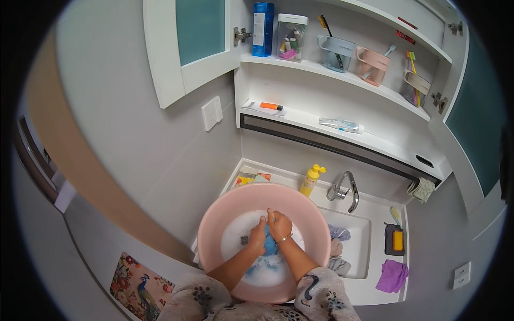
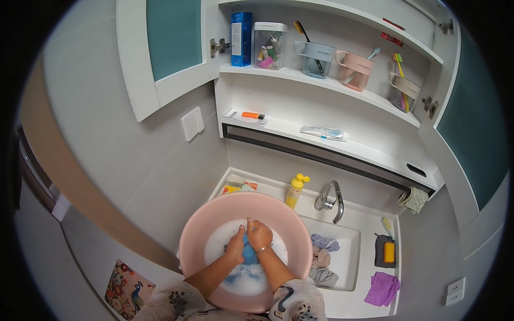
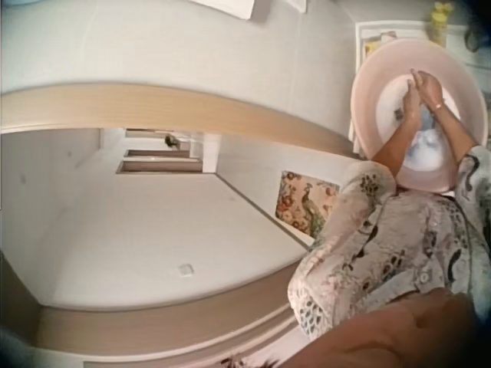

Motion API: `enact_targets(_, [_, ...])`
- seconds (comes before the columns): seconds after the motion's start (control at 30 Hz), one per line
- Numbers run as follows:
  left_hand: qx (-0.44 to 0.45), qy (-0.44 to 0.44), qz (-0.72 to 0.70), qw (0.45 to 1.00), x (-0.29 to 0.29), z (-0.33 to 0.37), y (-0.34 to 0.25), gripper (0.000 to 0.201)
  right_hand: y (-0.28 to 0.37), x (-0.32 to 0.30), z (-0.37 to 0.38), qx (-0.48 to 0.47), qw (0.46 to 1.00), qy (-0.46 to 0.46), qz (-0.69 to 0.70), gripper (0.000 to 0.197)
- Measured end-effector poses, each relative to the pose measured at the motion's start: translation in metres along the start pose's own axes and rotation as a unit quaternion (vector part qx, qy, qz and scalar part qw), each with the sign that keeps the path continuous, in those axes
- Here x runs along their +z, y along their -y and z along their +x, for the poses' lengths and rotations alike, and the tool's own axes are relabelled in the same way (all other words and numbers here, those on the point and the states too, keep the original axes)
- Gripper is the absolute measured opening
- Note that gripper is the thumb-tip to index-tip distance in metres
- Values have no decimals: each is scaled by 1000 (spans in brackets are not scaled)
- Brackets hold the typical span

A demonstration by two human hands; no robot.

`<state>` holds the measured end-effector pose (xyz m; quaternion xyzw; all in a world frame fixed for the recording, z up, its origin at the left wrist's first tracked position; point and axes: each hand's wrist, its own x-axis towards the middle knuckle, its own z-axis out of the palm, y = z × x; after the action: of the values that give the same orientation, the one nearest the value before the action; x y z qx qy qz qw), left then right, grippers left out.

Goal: The person hand-washes a blue cloth in a pink basin filled with soapy water. They repeatedly submerge, agitate, squeeze, and wring the cloth to clean it.

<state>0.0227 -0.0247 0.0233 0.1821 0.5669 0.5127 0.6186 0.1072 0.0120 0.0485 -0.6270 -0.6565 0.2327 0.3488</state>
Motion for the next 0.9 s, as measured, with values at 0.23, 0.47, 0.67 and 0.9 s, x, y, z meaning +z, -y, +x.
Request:
enact_targets(0.23, [-125,318,-324,882,-39,32,7,33,27,23,-36,-148,984,11,-96,31])
enact_targets(0.47, [-108,147,-241,953,-20,7,-49,28,-23,-20,7,100,947,125,278,43])
enact_targets(0.67, [23,196,-83,977,-72,55,-38,26,-7,-32,-2,68,922,369,96,29])
enact_targets(0.9, [134,110,117,978,-55,30,-48,19,-48,-21,8,82,953,152,249,12])
